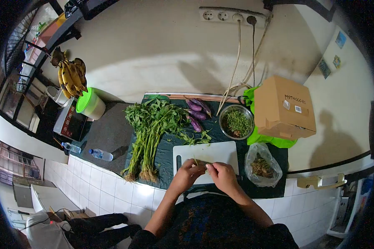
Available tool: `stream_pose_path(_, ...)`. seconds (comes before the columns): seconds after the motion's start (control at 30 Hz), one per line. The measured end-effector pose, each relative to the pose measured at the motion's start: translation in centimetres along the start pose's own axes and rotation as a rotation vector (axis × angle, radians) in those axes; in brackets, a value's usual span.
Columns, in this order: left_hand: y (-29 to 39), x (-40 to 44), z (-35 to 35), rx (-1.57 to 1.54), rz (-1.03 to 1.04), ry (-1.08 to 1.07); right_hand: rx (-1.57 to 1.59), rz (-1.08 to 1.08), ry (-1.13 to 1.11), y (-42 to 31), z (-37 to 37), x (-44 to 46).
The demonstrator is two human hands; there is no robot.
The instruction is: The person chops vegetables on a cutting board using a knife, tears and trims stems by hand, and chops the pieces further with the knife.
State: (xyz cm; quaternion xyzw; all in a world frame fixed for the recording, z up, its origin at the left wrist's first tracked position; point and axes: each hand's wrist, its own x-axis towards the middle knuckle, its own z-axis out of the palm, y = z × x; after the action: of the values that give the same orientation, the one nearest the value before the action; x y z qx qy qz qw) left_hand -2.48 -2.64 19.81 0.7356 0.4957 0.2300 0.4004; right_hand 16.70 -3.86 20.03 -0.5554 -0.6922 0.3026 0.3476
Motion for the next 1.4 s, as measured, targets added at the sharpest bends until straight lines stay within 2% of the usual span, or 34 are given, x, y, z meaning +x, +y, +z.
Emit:
stream_pose_path(0.03,0.4,0.0,-0.1,-0.002,-0.001,0.001,-0.031,0.002,0.000,0.1,0.0,0.0)
stream_pose_path(0.1,1.6,-0.1,-0.2,0.258,0.175,0.203,-0.023,0.000,0.022,-0.3,-0.2,0.0)
stream_pose_path(0.13,1.8,-0.3,-0.1,0.256,0.175,0.201,-0.015,-0.002,0.046,-0.5,-0.4,0.1)
stream_pose_path(0.2,2.5,-0.7,-0.1,0.488,0.227,0.348,-0.004,0.001,0.048,-0.7,-0.6,0.2)
stream_pose_path(0.33,3.8,-1.1,-0.8,0.556,0.261,0.436,0.017,0.026,0.038,-0.4,-0.4,-0.1)
stream_pose_path(0.4,1.9,-0.8,-0.8,0.331,0.406,0.260,0.039,0.031,0.031,0.0,-0.2,-0.1)
stream_pose_path(0.43,1.5,-0.9,-0.5,0.331,0.404,0.263,0.061,0.037,0.026,0.1,-0.1,-0.1)
stream_pose_path(0.5,0.8,-1.5,0.3,-0.052,0.076,0.089,0.101,0.074,0.009,-0.1,-0.3,0.2)
stream_pose_path(0.53,0.4,-1.4,0.5,-0.053,0.076,0.089,0.143,0.115,-0.005,-0.1,-0.4,0.2)
stream_pose_path(0.6,-0.7,-1.3,1.0,-0.327,0.018,0.076,0.156,0.163,-0.035,0.9,0.0,0.3)
stream_pose_path(0.63,-1.7,-1.0,1.4,-0.330,0.019,0.074,0.169,0.211,-0.065,1.7,0.4,0.4)
stream_pose_path(0.73,-4.5,0.2,2.6,-0.229,0.110,0.133,0.157,0.245,-0.146,5.8,2.2,0.9)
stream_pose_path(0.77,-5.1,0.7,2.8,-0.222,0.065,0.091,0.155,0.245,-0.146,7.7,3.0,1.1)
stream_pose_path(0.8,-5.8,1.4,2.8,-0.215,0.019,0.048,0.198,0.292,-0.245,9.7,3.8,1.3)
stream_pose_path(0.83,-7.4,2.9,2.8,-0.045,0.039,-0.046,0.238,0.339,-0.346,10.8,4.2,1.6)
stream_pose_path(0.87,-8.7,3.8,3.0,-0.046,0.038,-0.046,0.238,0.339,-0.347,11.9,4.5,1.8)
stream_pose_path(0.93,-10.6,5.4,3.5,0.158,0.260,-0.057,0.390,0.392,-0.514,13.2,4.7,2.5)
stream_pose_path(1.0,-11.5,6.7,3.6,0.203,0.275,-0.114,0.404,0.390,-0.567,15.1,5.6,3.4)
stream_pose_path(1.07,-13.5,8.2,4.3,0.341,0.376,-0.107,0.380,0.299,-0.604,16.8,6.6,3.9)
stream_pose_path(1.1,-14.1,8.7,4.6,0.348,0.346,-0.133,0.382,0.307,-0.598,16.9,6.6,4.1)
stream_pose_path(1.17,-16.8,10.1,5.9,0.369,0.383,-0.133,0.133,0.272,-0.563,16.7,6.7,5.2)
stream_pose_path(1.2,-17.7,10.3,6.4,0.390,0.414,-0.132,0.137,0.280,-0.562,17.2,7.3,5.4)
stream_pose_path(1.27,-16.8,10.6,6.5,0.492,0.387,-0.154,-0.160,0.215,-0.426,18.9,8.8,5.4)
stream_pose_path(1.3,-17.0,10.7,6.9,0.597,0.361,-0.167,-0.158,0.226,-0.429,18.9,9.0,5.5)
stream_pose_path(1.4,-17.5,11.2,7.9,0.605,0.395,-0.106,-0.329,0.376,-0.403,19.4,10.0,5.8)
